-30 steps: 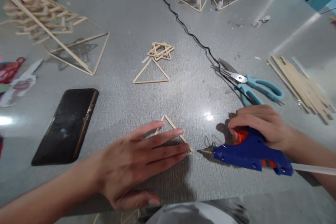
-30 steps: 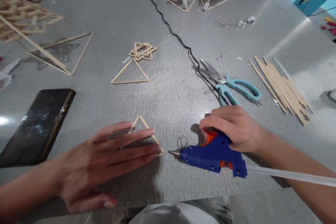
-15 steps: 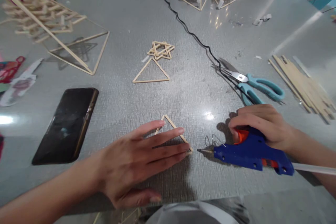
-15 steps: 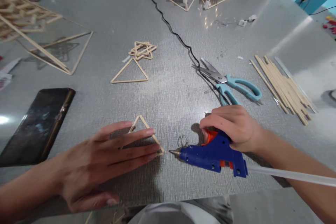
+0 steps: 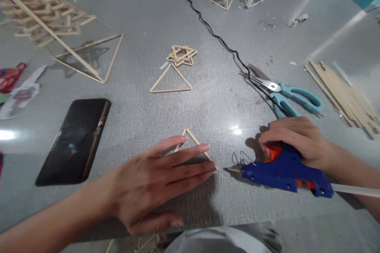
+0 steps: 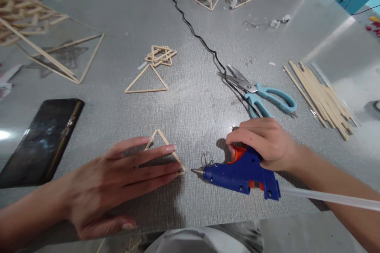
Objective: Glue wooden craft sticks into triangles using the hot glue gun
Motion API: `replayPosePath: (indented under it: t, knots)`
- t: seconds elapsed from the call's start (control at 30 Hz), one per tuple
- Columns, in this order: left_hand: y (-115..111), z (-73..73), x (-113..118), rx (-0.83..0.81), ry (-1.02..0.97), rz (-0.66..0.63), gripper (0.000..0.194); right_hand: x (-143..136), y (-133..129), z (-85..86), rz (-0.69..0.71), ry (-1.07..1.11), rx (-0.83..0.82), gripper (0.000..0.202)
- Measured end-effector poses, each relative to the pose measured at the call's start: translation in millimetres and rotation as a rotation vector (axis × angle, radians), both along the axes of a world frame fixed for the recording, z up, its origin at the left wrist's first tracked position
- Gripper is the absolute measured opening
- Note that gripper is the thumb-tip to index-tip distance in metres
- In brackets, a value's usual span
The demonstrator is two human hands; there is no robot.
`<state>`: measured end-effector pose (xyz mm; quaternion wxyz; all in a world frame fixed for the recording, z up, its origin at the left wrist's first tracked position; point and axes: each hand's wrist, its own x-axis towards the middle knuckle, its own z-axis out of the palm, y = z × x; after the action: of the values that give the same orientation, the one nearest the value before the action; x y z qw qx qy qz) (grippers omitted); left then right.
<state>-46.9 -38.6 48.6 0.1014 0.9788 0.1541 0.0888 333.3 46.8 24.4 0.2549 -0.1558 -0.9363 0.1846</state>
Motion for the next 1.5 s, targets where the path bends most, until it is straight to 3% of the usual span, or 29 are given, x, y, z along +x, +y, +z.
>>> replayPosePath:
  t: [1.03, 1.3, 1.37, 1.5]
  knots:
    - [-1.0, -1.3, 0.8, -0.066, -0.008, 0.036, 0.076, -1.6, -1.8, 2.3, -0.025, 0.008, 0.003, 0.020]
    - [-1.2, -0.8, 2.3, -0.035, -0.009, 0.025, 0.069, -2.4, -1.2, 1.8, -0.006, -0.015, -0.024, 0.020]
    - [-2.3, -1.5, 1.0, -0.059, -0.007, 0.040, 0.068, -2.7, -2.5, -0.1, -0.080, -0.033, 0.001, 0.023]
    - [-3.4, -3.8, -0.4, -0.040, -0.024, 0.045, 0.068, -4.1, -6.3, -5.2, -0.420, -0.130, 0.130, 0.029]
